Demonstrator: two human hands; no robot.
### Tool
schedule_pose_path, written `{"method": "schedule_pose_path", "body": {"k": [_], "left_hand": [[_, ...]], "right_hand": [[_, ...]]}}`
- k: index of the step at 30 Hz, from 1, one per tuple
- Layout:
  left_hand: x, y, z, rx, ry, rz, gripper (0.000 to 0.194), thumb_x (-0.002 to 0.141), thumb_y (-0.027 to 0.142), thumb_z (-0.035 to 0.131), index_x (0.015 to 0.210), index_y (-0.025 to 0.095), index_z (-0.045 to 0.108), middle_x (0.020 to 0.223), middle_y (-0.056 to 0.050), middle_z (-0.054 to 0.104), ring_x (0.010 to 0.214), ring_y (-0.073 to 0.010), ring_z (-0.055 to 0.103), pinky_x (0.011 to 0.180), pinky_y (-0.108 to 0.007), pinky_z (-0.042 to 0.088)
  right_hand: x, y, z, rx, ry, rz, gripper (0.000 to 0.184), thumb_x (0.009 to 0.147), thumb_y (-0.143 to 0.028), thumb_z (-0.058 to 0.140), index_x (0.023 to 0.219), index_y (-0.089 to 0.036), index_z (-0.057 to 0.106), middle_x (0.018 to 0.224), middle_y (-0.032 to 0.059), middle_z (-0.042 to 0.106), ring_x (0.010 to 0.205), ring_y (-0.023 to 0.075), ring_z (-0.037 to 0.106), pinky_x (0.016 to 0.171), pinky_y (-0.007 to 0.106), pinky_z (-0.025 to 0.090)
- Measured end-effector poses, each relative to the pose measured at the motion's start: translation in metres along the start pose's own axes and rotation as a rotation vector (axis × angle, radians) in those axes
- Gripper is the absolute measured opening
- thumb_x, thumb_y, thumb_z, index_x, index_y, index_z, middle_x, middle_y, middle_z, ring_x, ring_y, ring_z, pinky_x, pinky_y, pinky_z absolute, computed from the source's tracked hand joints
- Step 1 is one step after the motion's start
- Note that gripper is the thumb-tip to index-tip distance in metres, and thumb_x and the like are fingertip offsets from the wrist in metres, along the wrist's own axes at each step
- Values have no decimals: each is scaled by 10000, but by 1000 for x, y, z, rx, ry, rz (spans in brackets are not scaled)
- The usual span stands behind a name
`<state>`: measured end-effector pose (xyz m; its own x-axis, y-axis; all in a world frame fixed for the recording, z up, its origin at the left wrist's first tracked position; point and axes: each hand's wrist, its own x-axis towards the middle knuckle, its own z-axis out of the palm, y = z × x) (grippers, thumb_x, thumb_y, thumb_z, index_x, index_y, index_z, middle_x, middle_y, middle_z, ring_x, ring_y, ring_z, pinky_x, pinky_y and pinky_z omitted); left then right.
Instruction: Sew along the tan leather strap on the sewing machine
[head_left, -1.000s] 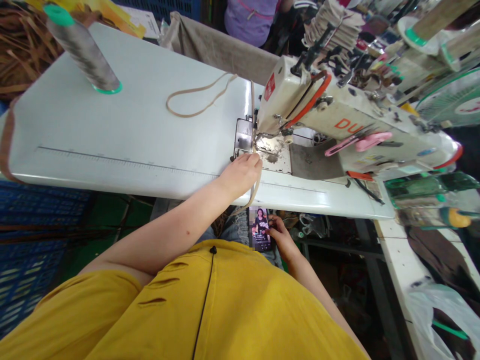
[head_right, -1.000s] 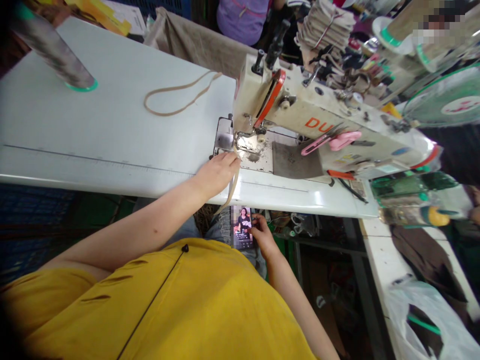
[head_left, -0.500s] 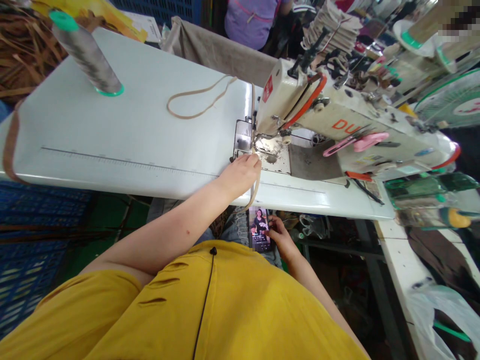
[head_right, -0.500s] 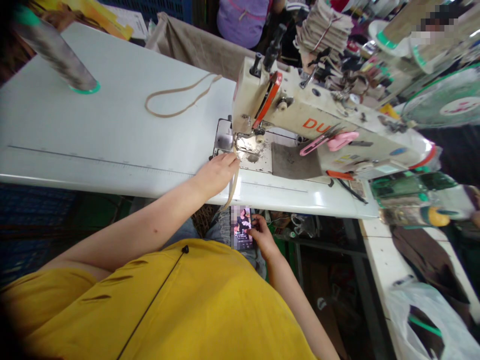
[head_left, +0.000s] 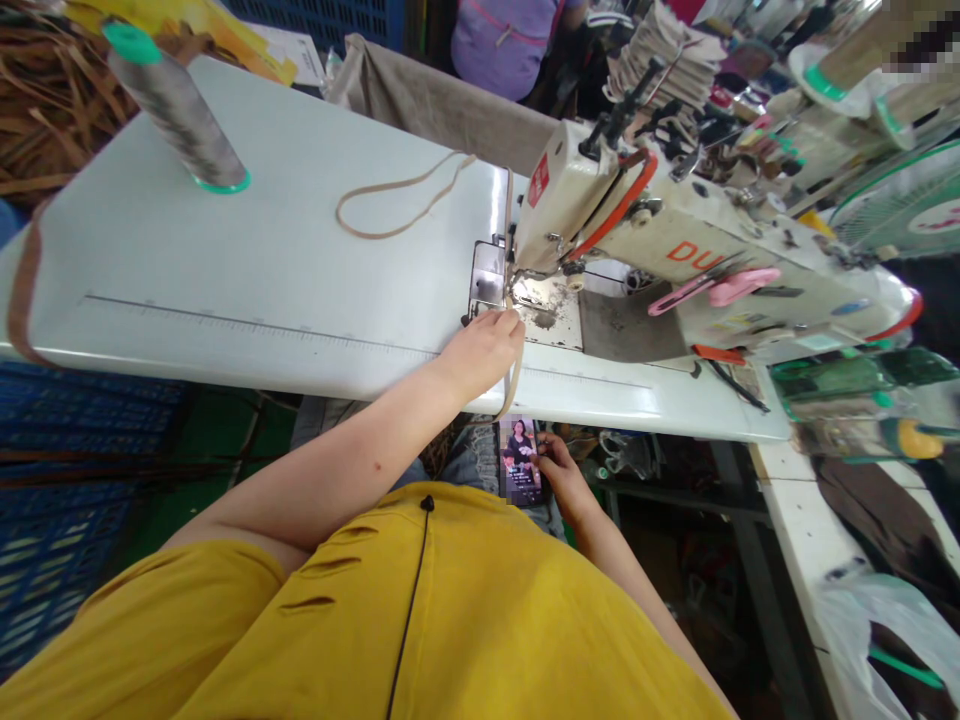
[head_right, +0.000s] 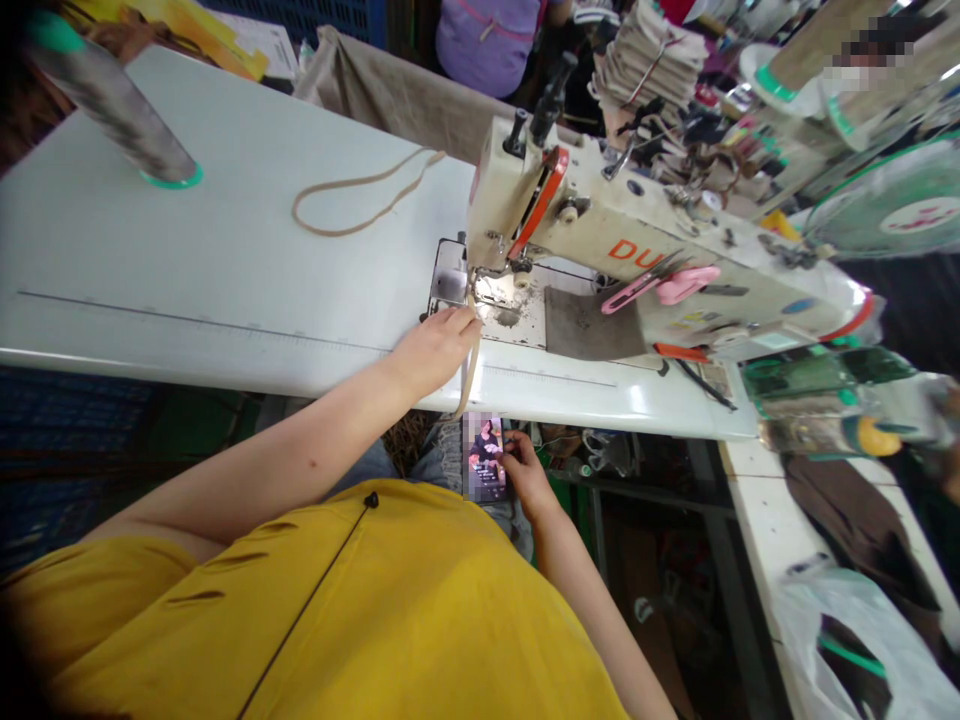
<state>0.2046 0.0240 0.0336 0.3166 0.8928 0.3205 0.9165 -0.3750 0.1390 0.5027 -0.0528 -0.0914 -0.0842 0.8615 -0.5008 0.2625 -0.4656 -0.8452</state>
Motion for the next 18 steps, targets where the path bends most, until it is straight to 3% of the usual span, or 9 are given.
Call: {"method": "schedule_pose_path", "body": {"k": [4,18], "left_hand": [[0,1,0,-3,4,2,249,1021,39,480,1177,44,674,1234,-190,673,1140,-277,669,1081,-413,521],[0,0,-3,5,-7,8,234,1028,48,491,1166,59,679,1226,-181,676,1121,-256,664,1077,-404,515]], "right_hand": [[-1,-5,2,-5,15,-13,506,661,-568,841,1064,-303,687,853,-15,582,860,245,553,839,393,452],[-16,-21,7,-5,14,-25,432,663,-403,832,1069,-331,703,936,-10,590,918,248,559,864,390,480]]}}
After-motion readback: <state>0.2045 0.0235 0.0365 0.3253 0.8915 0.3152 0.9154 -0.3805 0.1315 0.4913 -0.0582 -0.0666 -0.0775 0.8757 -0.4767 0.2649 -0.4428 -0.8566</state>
